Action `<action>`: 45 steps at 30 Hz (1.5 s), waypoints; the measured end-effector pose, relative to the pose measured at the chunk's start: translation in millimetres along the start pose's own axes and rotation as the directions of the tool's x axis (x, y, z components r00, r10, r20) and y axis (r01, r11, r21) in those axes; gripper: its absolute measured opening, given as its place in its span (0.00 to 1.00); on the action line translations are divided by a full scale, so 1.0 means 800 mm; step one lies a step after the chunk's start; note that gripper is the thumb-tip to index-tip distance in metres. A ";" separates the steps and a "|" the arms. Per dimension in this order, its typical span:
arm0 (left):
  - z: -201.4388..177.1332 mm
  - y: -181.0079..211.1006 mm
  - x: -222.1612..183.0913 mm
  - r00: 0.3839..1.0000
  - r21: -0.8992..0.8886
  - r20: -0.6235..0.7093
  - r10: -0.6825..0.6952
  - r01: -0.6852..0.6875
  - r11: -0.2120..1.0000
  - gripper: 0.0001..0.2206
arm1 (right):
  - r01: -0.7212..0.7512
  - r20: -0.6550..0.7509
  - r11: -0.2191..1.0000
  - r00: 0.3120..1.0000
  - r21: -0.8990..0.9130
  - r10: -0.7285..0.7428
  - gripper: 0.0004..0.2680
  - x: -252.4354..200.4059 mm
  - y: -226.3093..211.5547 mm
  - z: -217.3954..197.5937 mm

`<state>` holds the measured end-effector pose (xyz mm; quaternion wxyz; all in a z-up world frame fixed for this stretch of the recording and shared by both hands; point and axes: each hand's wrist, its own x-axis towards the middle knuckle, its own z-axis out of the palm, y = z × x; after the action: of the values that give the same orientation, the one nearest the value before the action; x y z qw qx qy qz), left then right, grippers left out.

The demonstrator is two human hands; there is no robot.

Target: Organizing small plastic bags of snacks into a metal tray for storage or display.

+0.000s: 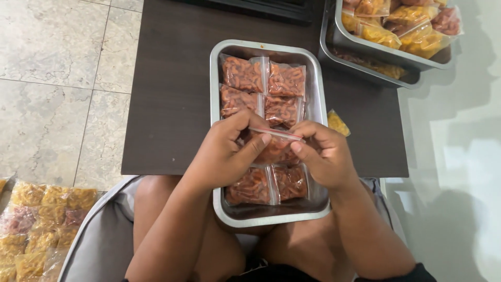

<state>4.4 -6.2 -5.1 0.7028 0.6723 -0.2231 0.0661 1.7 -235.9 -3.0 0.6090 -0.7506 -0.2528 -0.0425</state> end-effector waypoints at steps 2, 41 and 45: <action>0.000 0.005 0.001 0.999 -0.011 0.032 -0.008 0.009 1.000 0.02 | -0.001 0.003 1.000 1.000 0.021 0.001 0.06 -0.001 0.006 0.001; 0.001 -0.009 -0.005 0.976 0.064 0.058 -0.208 0.204 0.977 0.17 | -0.162 -0.215 0.987 0.963 0.013 0.161 0.06 -0.021 0.021 -0.002; 0.001 -0.029 -0.001 0.969 -0.362 -0.110 -0.220 0.167 0.917 0.14 | -0.234 -0.020 0.949 0.972 -0.214 0.235 0.06 -0.010 0.003 0.003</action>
<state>12.5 -9.0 -27.2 0.8287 0.5486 -0.1106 0.0052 -4.5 -236.6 -8.9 0.5246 -0.8367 -0.1574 0.0051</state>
